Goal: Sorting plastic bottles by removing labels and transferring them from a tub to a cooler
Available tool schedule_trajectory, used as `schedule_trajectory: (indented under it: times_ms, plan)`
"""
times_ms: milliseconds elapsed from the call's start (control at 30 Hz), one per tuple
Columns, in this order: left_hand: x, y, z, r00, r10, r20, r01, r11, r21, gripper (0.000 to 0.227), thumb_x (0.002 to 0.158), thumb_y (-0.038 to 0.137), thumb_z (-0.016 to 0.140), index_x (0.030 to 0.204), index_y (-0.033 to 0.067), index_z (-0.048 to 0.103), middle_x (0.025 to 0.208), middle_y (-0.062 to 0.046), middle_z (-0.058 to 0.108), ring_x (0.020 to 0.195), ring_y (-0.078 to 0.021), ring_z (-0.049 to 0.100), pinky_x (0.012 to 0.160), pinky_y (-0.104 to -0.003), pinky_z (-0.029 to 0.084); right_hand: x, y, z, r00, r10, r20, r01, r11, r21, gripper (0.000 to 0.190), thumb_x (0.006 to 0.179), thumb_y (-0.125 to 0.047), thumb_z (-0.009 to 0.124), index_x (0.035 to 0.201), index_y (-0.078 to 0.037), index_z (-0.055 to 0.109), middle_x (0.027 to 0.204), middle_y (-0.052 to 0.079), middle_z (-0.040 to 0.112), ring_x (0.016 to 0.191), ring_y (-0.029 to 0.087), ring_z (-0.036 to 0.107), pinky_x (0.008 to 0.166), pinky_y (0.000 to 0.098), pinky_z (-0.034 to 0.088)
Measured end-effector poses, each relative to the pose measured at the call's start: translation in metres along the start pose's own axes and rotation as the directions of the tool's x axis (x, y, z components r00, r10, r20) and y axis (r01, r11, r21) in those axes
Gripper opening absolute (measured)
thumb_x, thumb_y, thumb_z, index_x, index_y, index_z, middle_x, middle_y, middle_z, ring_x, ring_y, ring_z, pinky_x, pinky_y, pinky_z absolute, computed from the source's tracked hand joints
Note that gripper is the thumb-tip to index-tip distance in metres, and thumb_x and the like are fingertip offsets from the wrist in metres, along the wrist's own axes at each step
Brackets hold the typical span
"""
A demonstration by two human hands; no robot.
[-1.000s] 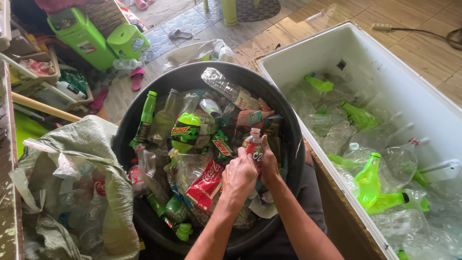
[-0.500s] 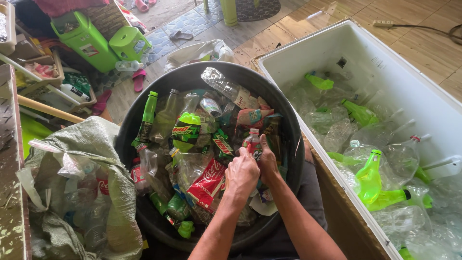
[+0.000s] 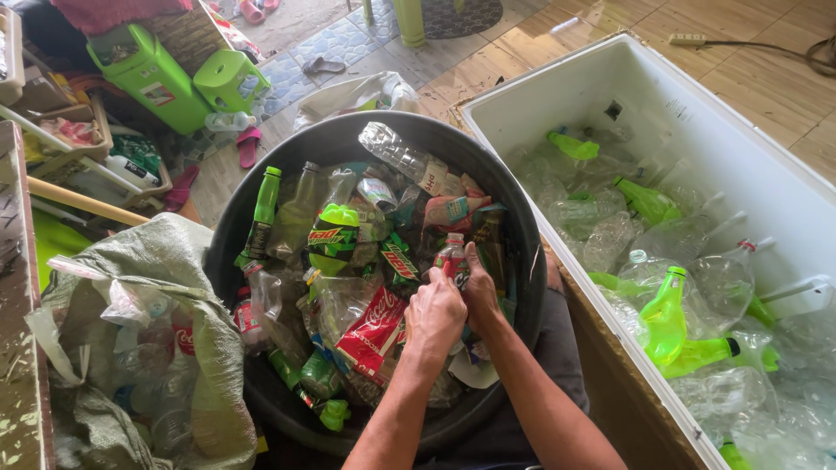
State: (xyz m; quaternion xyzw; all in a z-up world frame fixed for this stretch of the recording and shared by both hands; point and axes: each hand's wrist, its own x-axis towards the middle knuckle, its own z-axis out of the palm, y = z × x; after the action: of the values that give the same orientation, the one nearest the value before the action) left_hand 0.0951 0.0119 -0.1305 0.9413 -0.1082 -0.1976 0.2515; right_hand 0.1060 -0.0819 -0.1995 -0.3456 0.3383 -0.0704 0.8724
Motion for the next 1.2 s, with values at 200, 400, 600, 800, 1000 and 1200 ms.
schedule_trajectory:
  times_ms: [200, 400, 600, 800, 1000, 1200]
  plan:
    - [0.004, -0.006, 0.004, 1.0, -0.002, -0.005, 0.002, 1.0, 0.012, 0.037, 0.102, 0.03, 0.029, 0.118, 0.0006, 0.046, 0.095, -0.032, 0.071, 0.098, -0.0536, 0.07, 0.084, -0.065, 0.055, -0.006, -0.002, 0.003, 1.0, 0.009, -0.015, -0.009, 1.0, -0.01, 0.051, 0.094, -0.055, 0.067, 0.074, -0.007, 0.067, 0.061, 0.01, 0.067, 0.045, 0.015, 0.062, 0.047, 0.0279, 0.049]
    - [0.003, -0.005, 0.003, 1.0, -0.002, -0.006, 0.002, 1.0, 0.0, 0.034, 0.102, 0.029, 0.03, 0.115, 0.0025, 0.047, 0.094, -0.032, 0.071, 0.097, -0.0536, 0.07, 0.083, -0.064, 0.055, 0.0, 0.002, -0.002, 0.999, 0.009, -0.031, -0.01, 1.0, -0.023, 0.052, 0.094, -0.055, 0.067, 0.073, -0.008, 0.067, 0.059, 0.009, 0.066, 0.044, 0.014, 0.061, 0.046, 0.0274, 0.049]
    - [0.003, -0.008, 0.007, 1.0, -0.006, -0.009, 0.006, 1.0, -0.017, 0.034, 0.102, 0.028, 0.03, 0.114, 0.0019, 0.048, 0.095, -0.034, 0.07, 0.098, -0.0548, 0.07, 0.084, -0.065, 0.055, 0.003, 0.0, -0.005, 1.0, 0.011, -0.029, -0.012, 0.999, -0.049, 0.053, 0.095, -0.055, 0.066, 0.074, -0.006, 0.066, 0.06, 0.011, 0.066, 0.045, 0.015, 0.061, 0.048, 0.0291, 0.05]
    - [0.006, -0.012, 0.011, 1.0, -0.002, -0.027, 0.002, 1.0, -0.012, 0.032, 0.102, 0.03, 0.03, 0.113, 0.0041, 0.047, 0.092, -0.032, 0.071, 0.096, -0.0542, 0.071, 0.082, -0.065, 0.055, 0.003, 0.005, -0.004, 1.0, 0.0, -0.025, -0.002, 0.997, -0.073, 0.054, 0.095, -0.056, 0.065, 0.077, -0.006, 0.068, 0.063, 0.01, 0.067, 0.047, 0.015, 0.063, 0.049, 0.0286, 0.05]
    - [0.005, -0.012, 0.012, 1.0, -0.007, -0.028, 0.006, 1.0, -0.005, 0.032, 0.102, 0.028, 0.031, 0.114, 0.0033, 0.047, 0.094, -0.033, 0.071, 0.096, -0.0543, 0.07, 0.083, -0.065, 0.055, 0.003, 0.004, -0.005, 1.0, 0.014, -0.015, -0.015, 0.998, -0.069, 0.054, 0.095, -0.056, 0.066, 0.076, -0.006, 0.068, 0.062, 0.011, 0.066, 0.046, 0.016, 0.062, 0.049, 0.0294, 0.05]
    - [0.002, -0.011, 0.009, 1.0, -0.012, -0.017, 0.011, 1.0, -0.01, 0.032, 0.102, 0.028, 0.03, 0.114, 0.0033, 0.047, 0.095, -0.033, 0.071, 0.097, -0.0545, 0.07, 0.084, -0.065, 0.055, 0.005, 0.005, -0.007, 1.0, 0.007, -0.018, -0.008, 0.998, -0.062, 0.054, 0.094, -0.056, 0.066, 0.076, -0.006, 0.067, 0.062, 0.011, 0.066, 0.045, 0.016, 0.062, 0.047, 0.0295, 0.05]
